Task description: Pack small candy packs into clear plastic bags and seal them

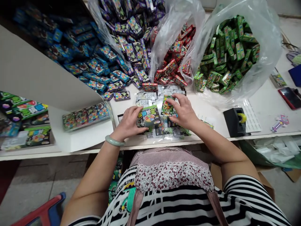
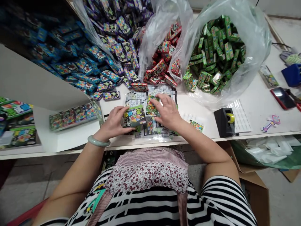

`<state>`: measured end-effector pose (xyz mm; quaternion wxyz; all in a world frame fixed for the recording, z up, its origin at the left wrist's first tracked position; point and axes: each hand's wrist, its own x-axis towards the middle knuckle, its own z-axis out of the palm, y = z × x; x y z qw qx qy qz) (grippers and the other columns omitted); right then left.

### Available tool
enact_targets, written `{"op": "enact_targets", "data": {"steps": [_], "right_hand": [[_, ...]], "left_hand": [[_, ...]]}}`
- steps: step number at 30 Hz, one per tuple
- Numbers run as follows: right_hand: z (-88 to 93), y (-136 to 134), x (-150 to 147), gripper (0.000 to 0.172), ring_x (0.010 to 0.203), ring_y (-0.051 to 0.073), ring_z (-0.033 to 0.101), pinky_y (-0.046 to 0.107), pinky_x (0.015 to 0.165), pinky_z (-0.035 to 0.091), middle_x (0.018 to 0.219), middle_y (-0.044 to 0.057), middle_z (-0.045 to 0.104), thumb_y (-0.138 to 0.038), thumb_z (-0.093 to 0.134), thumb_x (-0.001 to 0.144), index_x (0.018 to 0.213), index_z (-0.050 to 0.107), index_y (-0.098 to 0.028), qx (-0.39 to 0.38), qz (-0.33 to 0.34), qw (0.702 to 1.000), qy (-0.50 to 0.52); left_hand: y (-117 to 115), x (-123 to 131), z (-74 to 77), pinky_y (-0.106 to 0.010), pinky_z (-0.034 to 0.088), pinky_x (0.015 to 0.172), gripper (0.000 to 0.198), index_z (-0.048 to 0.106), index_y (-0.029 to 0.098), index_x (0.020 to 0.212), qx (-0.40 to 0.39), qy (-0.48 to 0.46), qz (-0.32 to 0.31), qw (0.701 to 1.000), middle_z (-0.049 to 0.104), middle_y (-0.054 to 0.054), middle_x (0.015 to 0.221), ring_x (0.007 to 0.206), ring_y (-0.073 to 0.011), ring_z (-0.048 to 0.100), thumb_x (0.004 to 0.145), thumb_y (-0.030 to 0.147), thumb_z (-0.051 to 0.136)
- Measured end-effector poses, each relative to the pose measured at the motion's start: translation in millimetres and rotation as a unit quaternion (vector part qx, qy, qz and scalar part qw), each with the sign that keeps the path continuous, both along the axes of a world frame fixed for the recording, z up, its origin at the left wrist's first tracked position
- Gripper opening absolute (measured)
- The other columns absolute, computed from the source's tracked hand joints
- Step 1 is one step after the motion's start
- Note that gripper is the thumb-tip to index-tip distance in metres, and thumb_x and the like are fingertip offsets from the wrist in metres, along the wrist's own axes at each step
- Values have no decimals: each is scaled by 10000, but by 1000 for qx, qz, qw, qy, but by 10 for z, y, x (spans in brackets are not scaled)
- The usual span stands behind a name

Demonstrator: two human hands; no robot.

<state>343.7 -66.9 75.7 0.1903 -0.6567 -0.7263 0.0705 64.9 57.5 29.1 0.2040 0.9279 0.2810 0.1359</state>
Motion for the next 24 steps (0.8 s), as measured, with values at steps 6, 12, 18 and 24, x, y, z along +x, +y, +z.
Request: {"op": "enact_targets", "data": {"steps": [6, 12, 18, 24], "right_hand": [[-27, -39, -39, 798, 1378, 393, 386, 568, 1131, 364, 1482, 101, 446, -209, 750, 712, 1446, 454, -311, -96, 129, 986, -38], [-78, -5, -22, 814, 1398, 347, 398, 518, 1155, 387, 1502, 133, 420, -302, 789, 745, 1468, 416, -262, -117, 165, 979, 22], [-90, -51, -206, 642, 1420, 340, 394, 587, 1190, 312, 1386, 98, 579, -428, 686, 868, 1455, 447, -329, -90, 108, 986, 88], [-141, 446, -162, 308, 1259, 277, 568, 549, 1113, 383, 1162, 28, 721, -351, 465, 997, 1265, 616, -329, -72, 68, 978, 183]], "left_hand": [[-91, -14, -6, -553, 388, 1103, 915, 379, 170, 1462, 30, 13, -24, 999, 491, -182, 1332, 1252, -381, 481, 710, 517, 766], [-197, 11, -72, -534, 428, 1090, 927, 366, 165, 1471, 7, -19, -48, 999, 492, -185, 1341, 1266, -367, 495, 725, 541, 767], [-241, -23, -89, -536, 438, 1100, 918, 386, 194, 1458, -12, -45, 17, 999, 485, -163, 1335, 1276, -353, 494, 710, 553, 778], [-208, -116, -146, -516, 456, 1087, 883, 404, 202, 1444, -21, -74, 56, 995, 495, -139, 1303, 1237, -332, 520, 716, 534, 778]]}}
